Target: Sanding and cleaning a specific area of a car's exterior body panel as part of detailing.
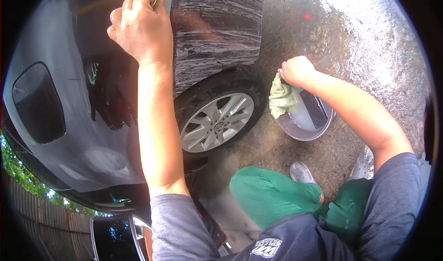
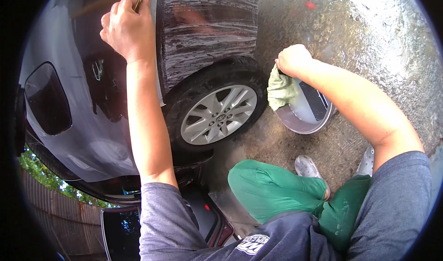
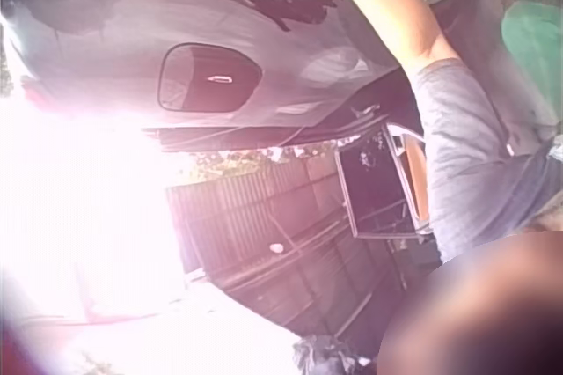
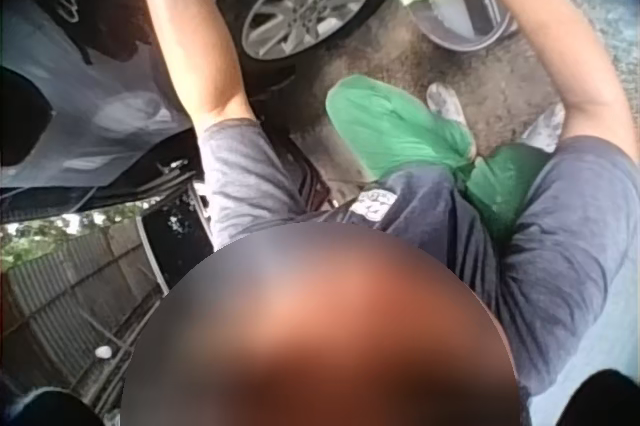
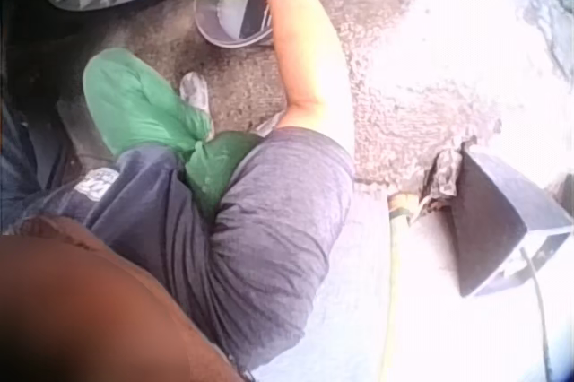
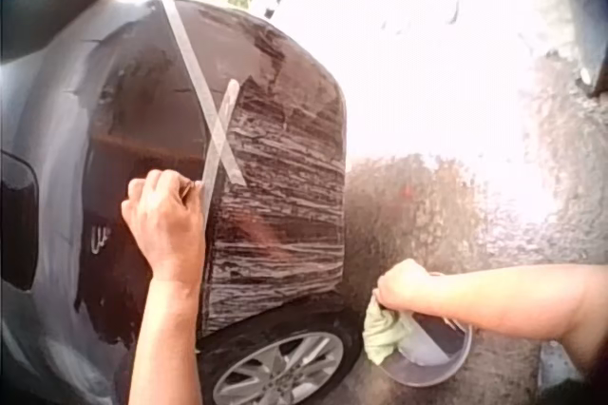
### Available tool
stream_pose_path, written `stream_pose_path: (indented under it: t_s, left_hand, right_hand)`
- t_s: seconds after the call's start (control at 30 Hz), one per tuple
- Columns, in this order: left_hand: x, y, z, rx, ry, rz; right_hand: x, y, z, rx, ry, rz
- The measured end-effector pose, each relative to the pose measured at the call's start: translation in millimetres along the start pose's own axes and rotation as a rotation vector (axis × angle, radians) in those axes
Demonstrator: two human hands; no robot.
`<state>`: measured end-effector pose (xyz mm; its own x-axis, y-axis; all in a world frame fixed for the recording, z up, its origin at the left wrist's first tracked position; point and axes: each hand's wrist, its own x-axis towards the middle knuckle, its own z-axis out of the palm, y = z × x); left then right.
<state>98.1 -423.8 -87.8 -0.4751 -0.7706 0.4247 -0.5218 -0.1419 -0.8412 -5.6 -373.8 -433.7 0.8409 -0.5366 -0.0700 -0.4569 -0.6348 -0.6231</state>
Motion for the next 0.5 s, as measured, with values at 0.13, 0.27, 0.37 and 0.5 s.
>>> stream_pose_path:
  t_s: [0.13,0.27,0.37,0.5]
  left_hand:
    - [-39,2,-14,-0.034,-0.117,-0.108]
    - [-28,-2,-10,-0.022,-0.046,-0.083]
    - [17,4,6,0.004,-0.032,-0.014]
    - [1,9,4,-0.028,-0.038,0.003]
  right_hand:
    - [-4,9,6,0.023,0.011,0.029]
    - [-4,4,1,0.000,-0.010,-0.005]
    - [0,-1,-3,-0.015,-0.019,-0.020]
    - [-2,4,5,0.013,-0.020,0.010]
